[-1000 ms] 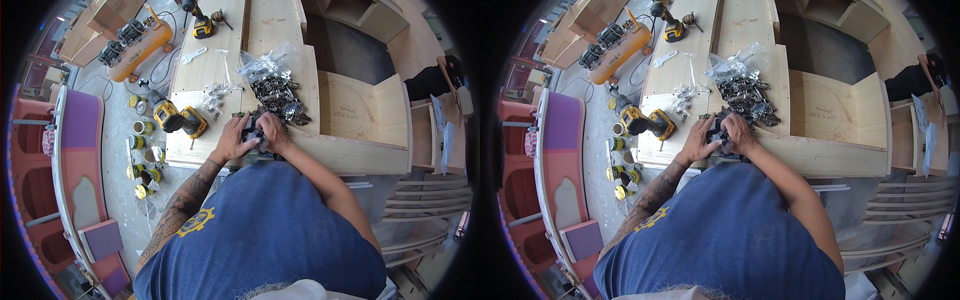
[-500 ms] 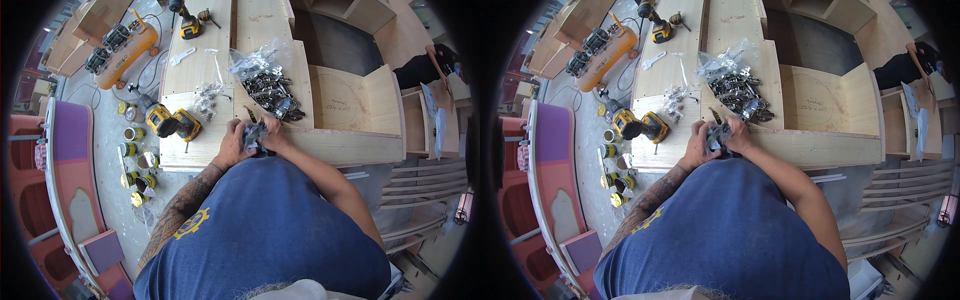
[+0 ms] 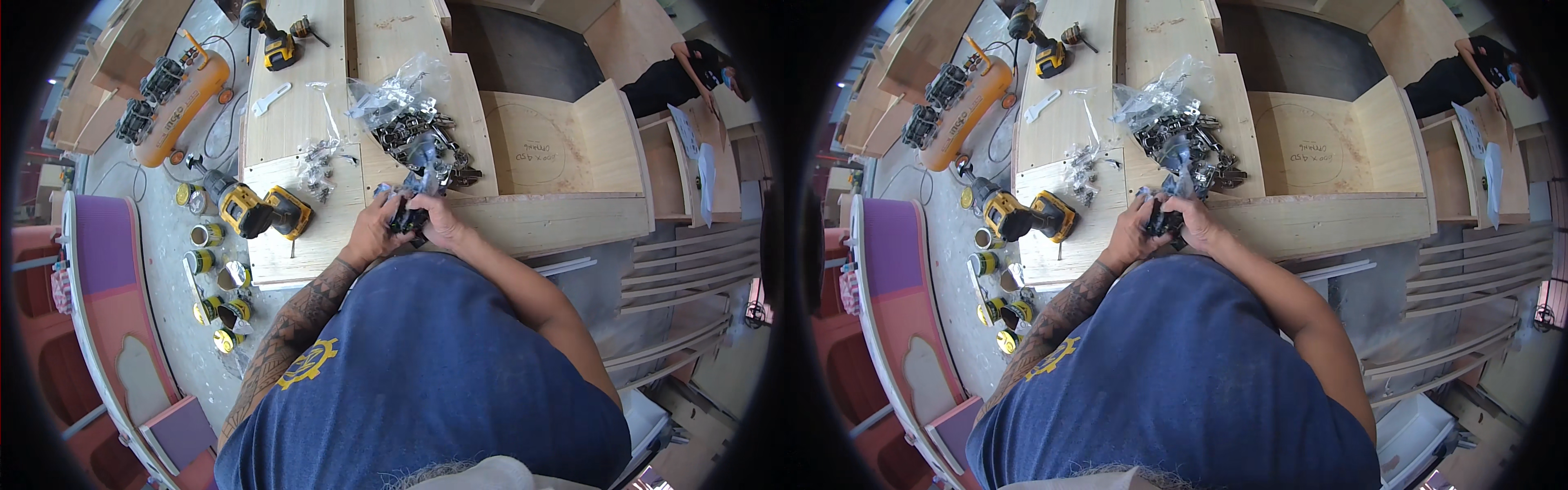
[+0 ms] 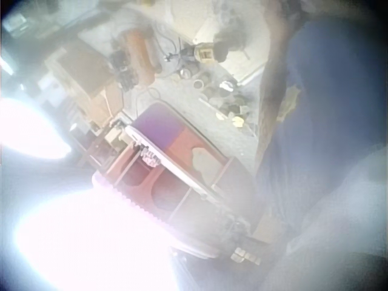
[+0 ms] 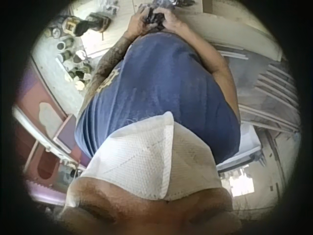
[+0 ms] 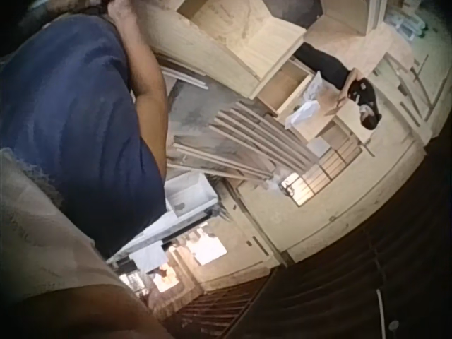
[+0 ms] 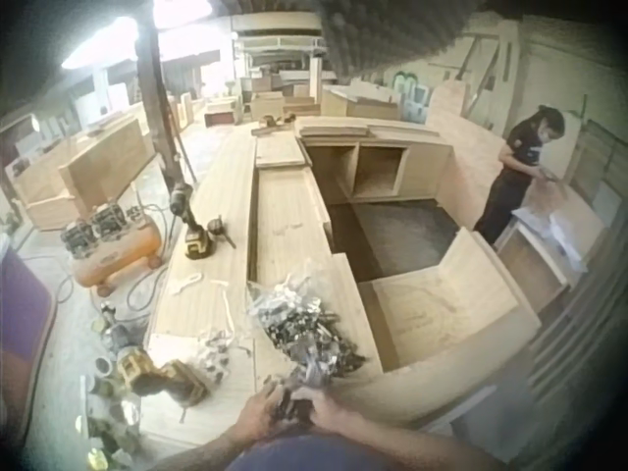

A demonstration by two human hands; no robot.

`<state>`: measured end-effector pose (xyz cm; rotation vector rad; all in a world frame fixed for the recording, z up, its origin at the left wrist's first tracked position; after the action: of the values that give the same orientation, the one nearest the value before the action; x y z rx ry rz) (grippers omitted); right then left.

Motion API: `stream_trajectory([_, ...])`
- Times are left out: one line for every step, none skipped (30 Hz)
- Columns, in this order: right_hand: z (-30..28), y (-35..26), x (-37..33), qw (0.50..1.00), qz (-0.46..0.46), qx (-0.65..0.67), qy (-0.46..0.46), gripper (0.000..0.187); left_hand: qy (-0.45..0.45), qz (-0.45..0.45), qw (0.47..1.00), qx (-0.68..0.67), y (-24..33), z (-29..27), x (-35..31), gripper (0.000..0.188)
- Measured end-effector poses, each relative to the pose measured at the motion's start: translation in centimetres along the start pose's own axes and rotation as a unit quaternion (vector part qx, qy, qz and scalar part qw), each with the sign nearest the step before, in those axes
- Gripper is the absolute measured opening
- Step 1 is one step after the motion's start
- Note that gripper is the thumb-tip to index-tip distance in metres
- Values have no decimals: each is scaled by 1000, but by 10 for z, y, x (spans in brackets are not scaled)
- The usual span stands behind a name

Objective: Sorting through bags of cabinet hinges and related mounting hardware on a workbench.

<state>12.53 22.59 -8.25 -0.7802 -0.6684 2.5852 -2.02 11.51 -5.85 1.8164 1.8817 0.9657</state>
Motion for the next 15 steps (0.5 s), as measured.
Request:
stream_trajectory([4, 3, -3, 1000, -2, 3, 1, 27, -3, 2, 1000, 0, -5, -3, -2, 84])
stream_trajectory([14, 4, -7, 996, -68, -42, 42, 27, -14, -23, 1000, -8, -4, -9, -3, 76])
stream_trajectory([20, 4, -10, 984, -133, -87, 82, 29, -25, -48, 998, -17, -2, -13, -4, 68])
stream_trajectory([4, 10, -7, 953, -163, -237, 93, 41, -6, -72, 997, -5, 2, -17, -6, 54])
stream_trajectory([5, 0, -14, 954, -161, -235, 92, 41, -7, -74, 997, -3, -2, -20, -8, 54])
stream_trajectory([13, -16, -26, 891, -143, -413, 124, 47, -20, -90, 995, 32, -11, -25, -12, 50])
stream_trajectory([14, -27, -34, 794, -120, -576, 152, 53, -33, -103, 992, 68, -16, -28, -15, 46])
stream_trajectory([-1, -29, -35, 751, -148, -615, 186, 59, -50, -121, 989, 63, -7, -38, -9, 42])
stream_trajectory([-8, -26, -35, 753, -147, -614, 185, 59, -52, -123, 989, 64, -2, -43, -8, 42])
stream_trajectory([-15, -23, -35, 722, -160, -639, 213, 58, -73, -110, 987, 92, 1, -45, -6, 42])
stream_trajectory([-14, -23, -36, 687, -175, -663, 239, 58, -92, -96, 984, 120, 3, -47, -3, 42])
stream_trajectory([-11, -19, -37, 697, -176, -648, 251, 63, -92, -98, 984, 121, 6, -48, 0, 42])
stream_trajectory([-8, -14, -36, 697, -176, -649, 250, 63, -116, -83, 980, 138, 9, -49, 2, 42])
stream_trajectory([-8, -9, -35, 696, -185, -644, 257, 65, -141, -65, 976, 155, 13, -49, 6, 42])
stream_trajectory([-9, -5, -33, 695, -195, -640, 265, 67, -141, -64, 976, 155, 17, -50, 10, 42])
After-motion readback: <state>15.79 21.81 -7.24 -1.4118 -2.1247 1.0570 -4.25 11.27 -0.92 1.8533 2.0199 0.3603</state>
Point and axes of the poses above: each hand's wrist, its own x-axis towards the middle knuckle, its own z-axis out of the palm, y = z × x, the point moved 1 cm from there along x, towards the middle knuckle, and after that the axes turned 7 degrees about x, right-handed, at the moved point
